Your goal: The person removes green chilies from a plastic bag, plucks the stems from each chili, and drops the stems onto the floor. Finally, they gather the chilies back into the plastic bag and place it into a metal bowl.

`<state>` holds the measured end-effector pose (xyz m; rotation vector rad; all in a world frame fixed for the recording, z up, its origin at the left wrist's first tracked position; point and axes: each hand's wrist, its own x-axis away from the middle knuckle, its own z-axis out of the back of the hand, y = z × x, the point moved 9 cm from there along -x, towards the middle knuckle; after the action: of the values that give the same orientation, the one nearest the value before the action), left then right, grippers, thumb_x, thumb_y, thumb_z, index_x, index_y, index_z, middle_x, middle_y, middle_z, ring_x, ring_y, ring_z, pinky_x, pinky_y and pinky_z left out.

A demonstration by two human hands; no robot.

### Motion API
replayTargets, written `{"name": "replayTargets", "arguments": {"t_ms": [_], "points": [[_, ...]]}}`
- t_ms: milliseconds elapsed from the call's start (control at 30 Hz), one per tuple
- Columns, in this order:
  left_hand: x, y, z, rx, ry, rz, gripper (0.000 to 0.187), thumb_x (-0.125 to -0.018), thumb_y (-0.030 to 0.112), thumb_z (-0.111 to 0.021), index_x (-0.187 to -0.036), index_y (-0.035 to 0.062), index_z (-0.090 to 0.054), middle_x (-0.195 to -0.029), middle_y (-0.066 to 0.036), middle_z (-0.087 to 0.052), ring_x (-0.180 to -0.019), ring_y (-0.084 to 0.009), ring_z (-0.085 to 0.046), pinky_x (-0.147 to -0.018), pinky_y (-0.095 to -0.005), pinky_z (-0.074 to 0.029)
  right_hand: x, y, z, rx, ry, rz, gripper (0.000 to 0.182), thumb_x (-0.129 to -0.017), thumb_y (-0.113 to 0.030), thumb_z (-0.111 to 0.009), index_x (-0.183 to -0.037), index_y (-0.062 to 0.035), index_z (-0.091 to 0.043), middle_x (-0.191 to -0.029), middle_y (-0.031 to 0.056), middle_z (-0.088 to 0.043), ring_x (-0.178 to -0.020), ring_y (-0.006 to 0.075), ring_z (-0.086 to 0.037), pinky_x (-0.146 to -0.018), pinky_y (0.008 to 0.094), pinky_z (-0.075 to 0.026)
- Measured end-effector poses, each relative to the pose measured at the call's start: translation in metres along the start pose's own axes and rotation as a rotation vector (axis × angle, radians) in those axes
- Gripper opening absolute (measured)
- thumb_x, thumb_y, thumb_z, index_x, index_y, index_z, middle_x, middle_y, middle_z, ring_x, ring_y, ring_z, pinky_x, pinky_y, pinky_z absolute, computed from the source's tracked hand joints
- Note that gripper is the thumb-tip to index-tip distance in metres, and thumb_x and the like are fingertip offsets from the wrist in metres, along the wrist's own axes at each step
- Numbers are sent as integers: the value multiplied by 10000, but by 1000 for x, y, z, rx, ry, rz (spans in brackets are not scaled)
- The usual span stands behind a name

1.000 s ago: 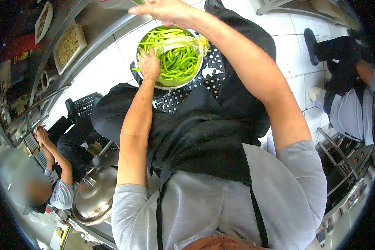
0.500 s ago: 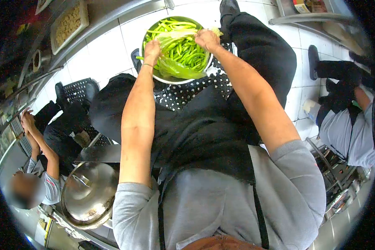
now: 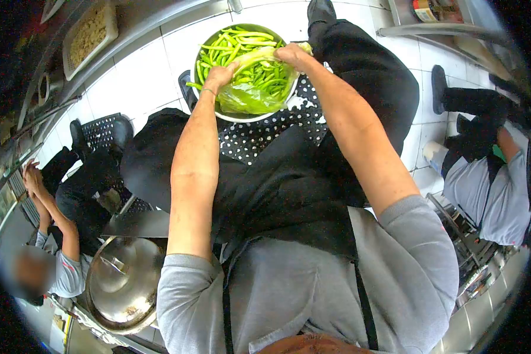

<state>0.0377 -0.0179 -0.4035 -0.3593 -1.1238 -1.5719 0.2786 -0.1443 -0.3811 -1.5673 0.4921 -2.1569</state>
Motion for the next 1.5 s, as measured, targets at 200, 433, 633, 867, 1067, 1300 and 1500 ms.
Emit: {"name": "replayTargets", "arguments": {"t_ms": [200, 433, 633, 867, 1067, 1300, 1500], "points": [[16, -4, 20, 35, 250, 138, 527, -713, 420, -676, -968, -40, -673, -974, -223, -681, -939, -336, -650, -799, -396, -497, 13, -12, 16, 371, 421, -29, 449, -775, -400, -696, -1093, -85, -656, -1118, 185, -664, -1062, 344, -639, -897, 481, -499], [124, 116, -15, -609, 490, -600, 662, -673, 397, -783, -1181, 51, -538, -1161, -174, -529, -1135, -365, -498, -980, -548, -358, 15, -25, 5, 505, 369, 165, 415, -821, -403, -649, -1120, -117, -641, -1094, 175, -672, -1070, 348, -629, -904, 490, -488], [139, 34, -49, -1126, 668, -717, 827, -635, 431, -815, -1362, 199, -495, -1409, -143, -436, -1381, -361, -326, -1088, -614, -243, 47, -48, 19, 468, 338, 195, 530, -869, -539, -590, -1179, -112, -633, -1189, 176, -640, -1133, 339, -600, -957, 473, -463], [161, 62, 1, -498, 608, -382, 315, -921, 167, -436, -1123, 3, -612, -1120, -164, -586, -1093, -369, -531, -959, -469, -430, 109, -116, 37, 465, 363, 452, 515, -884, -479, -572, -1172, -63, -668, -1178, 209, -647, -1140, 343, -600, -982, 422, -458], [149, 14, -12, -163, 664, 123, 309, -977, 198, -397, -1158, 27, -581, -1170, -177, -545, -1073, -355, -554, -864, -461, -521, 183, -154, 64, 517, 338, 677, 509, -877, -483, -600, -1064, -23, -710, -1035, 224, -691, -1004, 350, -662, -912, 395, -502], [132, 6, 4, -151, 730, 169, 294, -975, 180, -405, -1183, 14, -532, -1221, -185, -494, -1108, -345, -516, -881, -450, -516, 282, -233, 53, 604, 302, 904, 443, -919, -423, -573, -1059, -26, -709, -980, 219, -700, -925, 344, -680, -849, 395, -525], [110, -12, -7, -230, 578, 92, 268, -874, 147, -546, -1082, 8, -642, -1174, -199, -582, -1081, -395, -567, -903, -441, -502, 248, -233, 58, 515, 254, 990, 410, -924, -417, -565, -1043, -55, -716, -936, 210, -699, -874, 346, -680, -823, 415, -527]]}}
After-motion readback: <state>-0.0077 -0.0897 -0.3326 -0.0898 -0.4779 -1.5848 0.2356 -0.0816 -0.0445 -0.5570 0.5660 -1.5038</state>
